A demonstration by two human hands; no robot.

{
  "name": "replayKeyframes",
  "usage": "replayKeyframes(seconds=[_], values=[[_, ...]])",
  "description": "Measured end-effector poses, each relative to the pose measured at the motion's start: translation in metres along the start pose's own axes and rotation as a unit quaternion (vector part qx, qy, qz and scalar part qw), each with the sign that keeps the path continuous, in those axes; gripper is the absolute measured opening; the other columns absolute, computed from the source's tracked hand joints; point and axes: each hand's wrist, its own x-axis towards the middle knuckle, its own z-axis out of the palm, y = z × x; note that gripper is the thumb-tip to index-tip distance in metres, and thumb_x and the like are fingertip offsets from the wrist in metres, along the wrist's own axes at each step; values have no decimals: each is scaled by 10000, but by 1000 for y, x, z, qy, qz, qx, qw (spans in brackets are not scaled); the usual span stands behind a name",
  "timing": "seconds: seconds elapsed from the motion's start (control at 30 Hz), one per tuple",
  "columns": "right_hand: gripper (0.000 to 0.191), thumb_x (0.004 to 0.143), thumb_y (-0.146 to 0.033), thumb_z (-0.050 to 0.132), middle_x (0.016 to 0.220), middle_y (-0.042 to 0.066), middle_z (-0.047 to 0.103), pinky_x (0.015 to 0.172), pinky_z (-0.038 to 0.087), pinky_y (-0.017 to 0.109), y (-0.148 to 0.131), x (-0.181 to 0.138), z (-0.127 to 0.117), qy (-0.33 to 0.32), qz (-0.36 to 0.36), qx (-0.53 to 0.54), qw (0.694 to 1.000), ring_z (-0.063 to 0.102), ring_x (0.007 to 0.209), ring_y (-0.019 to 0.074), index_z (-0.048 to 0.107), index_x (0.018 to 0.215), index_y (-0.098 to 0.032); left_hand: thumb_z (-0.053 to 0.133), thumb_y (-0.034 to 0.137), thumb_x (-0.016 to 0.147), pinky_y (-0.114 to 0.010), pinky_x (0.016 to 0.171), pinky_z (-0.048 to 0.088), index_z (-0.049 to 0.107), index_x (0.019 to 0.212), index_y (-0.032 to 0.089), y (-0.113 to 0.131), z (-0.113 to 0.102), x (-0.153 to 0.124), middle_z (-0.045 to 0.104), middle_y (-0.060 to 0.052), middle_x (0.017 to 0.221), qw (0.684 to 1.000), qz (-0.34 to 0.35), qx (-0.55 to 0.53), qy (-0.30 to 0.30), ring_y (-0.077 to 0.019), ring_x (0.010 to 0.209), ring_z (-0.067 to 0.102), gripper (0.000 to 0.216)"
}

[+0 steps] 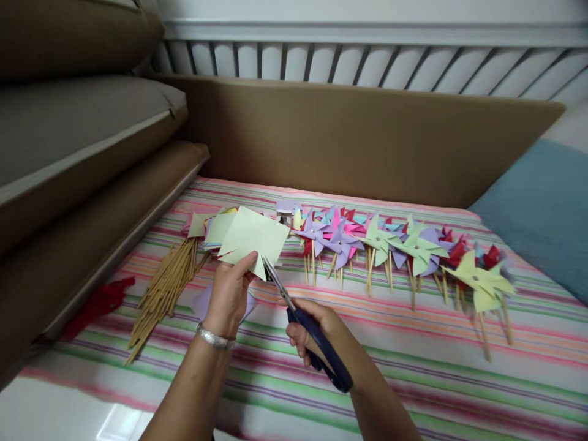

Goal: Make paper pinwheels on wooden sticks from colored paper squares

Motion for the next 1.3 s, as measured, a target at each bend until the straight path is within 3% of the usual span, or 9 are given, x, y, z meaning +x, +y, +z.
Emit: replayKeyframes(seconds=[0.5,1.03,1.3], values=[[586,678,-424,670,525,-63,458,294,343,147,3,3,5,20,-13,-2,1000,425,348,52,568,1211,-201,724,158,624,-268,809,454,683,919,158,2,9,-6,716,-49,937,999,-3,-43,-4,-169,884,639,297],[595,667,-449,682,499,-65,472,287,346,158,1,2,10,36,3,18,999,416,335,62,574,1192,-190,735,184,613,-272,774,456,679,728,143,-2,9,-7,719,-46,821,999,1,-36,12,-185,846,645,134],[584,671,-447,673,491,-68,481,297,338,150,-2,1,12,39,4,14,999,400,330,50,575,1195,-206,733,175,617,-267,761,449,688,780,146,0,10,-8,716,-36,859,999,1,-40,13,-159,800,636,171]])
